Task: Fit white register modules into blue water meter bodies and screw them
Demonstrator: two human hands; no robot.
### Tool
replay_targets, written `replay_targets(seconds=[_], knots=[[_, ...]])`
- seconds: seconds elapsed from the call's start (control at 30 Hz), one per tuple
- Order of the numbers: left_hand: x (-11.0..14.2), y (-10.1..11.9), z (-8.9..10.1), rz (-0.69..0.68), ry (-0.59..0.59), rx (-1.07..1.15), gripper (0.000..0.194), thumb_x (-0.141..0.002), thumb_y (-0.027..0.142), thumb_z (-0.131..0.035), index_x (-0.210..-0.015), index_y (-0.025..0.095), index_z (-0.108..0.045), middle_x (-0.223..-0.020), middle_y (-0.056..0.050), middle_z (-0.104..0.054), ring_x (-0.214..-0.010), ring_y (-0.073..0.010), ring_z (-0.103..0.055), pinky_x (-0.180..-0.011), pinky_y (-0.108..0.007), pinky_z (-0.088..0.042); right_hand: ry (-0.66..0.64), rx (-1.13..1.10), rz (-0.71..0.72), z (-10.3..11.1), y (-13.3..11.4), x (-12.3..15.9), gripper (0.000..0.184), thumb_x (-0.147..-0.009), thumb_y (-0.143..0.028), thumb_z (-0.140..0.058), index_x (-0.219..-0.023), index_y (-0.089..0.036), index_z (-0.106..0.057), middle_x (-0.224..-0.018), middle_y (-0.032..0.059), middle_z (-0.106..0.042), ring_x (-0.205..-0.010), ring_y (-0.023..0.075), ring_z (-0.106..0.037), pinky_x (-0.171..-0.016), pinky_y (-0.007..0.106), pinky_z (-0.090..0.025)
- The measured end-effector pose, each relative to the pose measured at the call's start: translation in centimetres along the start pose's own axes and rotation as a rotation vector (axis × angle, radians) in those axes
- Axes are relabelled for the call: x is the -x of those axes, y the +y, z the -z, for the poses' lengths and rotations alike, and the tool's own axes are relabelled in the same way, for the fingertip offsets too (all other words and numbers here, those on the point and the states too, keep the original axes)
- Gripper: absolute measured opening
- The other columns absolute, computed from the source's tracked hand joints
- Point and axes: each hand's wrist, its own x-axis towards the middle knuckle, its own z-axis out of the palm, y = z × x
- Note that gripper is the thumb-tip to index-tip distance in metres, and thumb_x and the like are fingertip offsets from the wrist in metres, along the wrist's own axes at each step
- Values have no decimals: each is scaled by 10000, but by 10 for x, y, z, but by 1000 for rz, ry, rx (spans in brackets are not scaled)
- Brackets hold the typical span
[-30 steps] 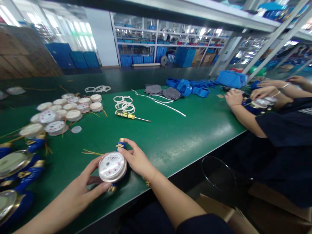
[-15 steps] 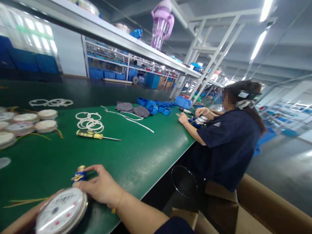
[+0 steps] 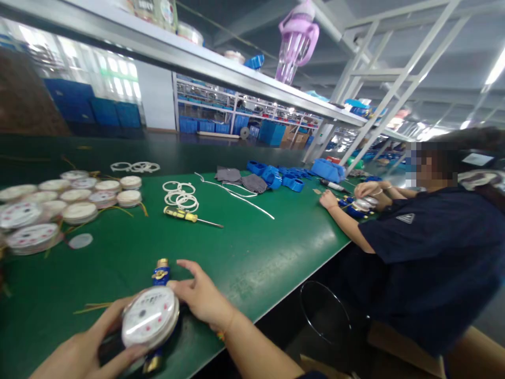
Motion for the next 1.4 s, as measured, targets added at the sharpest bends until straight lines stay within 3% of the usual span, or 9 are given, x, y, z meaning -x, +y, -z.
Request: replay_targets(seconds=[0.1,0.2,0.4,0.57,0.97,1.17,1.3,1.4], knots=[[8,23,-2,8,50,89,496,-797,556,-594,-1194,275,-495,-1076,-83,-738,-945,-332,-717,-841,-436,-561,-207,-40,-2,9,-7,18,669,-719,-397,-795,-1302,-199,-532,-1160,65,-693,-1112,185,-634,-1042,369,-404],[10,34,0,-5,-15,202,529,-784,508,-656,-1209,271,-448,-1185,-74,-696,-1094,-296,-665,-944,-433,-518,-312,29,20,13,-12,27,770,-624,-286,-867,-1316,-229,-535,-1366,80,-582,-1272,208,-538,-1130,419,-331],[6,33,1,4,-74,490,790,-756,388,-727,-1400,271,-285,-1347,-90,-589,-1217,-239,-587,-1093,-442,-416,-311,128,-9,9,-12,21,781,-615,-236,-873,-1316,-227,-529,-1366,90,-577,-1259,209,-549,-1132,428,-348],[4,32,-1,45,-122,636,796,-706,313,-773,-1363,264,-328,-1326,-82,-590,-1205,-225,-591,-1066,-395,-456,-324,148,-10,8,-15,22,748,-642,-234,-857,-1303,-218,-509,-1352,99,-572,-1240,204,-558,-1095,407,-397],[2,41,7,56,-197,569,778,-652,246,-825,-1304,282,-402,-1358,-31,-552,-1283,-227,-509,-1086,-374,-421,-319,160,2,9,-8,30,749,-626,-217,-876,-1271,-285,-501,-1359,51,-544,-1261,222,-525,-1085,394,-419],[-2,32,5,46,-216,685,793,-679,285,-819,-1332,227,-371,-1363,-89,-540,-1224,-230,-561,-1085,-404,-423,-265,94,1,7,-3,30,723,-667,-219,-846,-1303,-277,-506,-1404,60,-527,-1301,232,-506,-1122,418,-385],[3,22,4,3,-223,695,906,-720,367,-803,-1444,245,-272,-1532,-93,-370,-1381,-246,-405,-1184,-442,-287,-264,-33,0,6,-1,33,731,-684,-301,-834,-1339,-279,-508,-1453,54,-497,-1358,235,-449,-1177,435,-300],[8,18,1,26,-207,754,793,-871,519,-612,-1507,290,-198,-1575,-46,-314,-1438,-237,-313,-1216,-469,-202,-117,-133,0,2,4,32,608,-794,-450,-715,-1337,-256,-523,-1360,70,-590,-1314,235,-499,-1160,446,-319]])
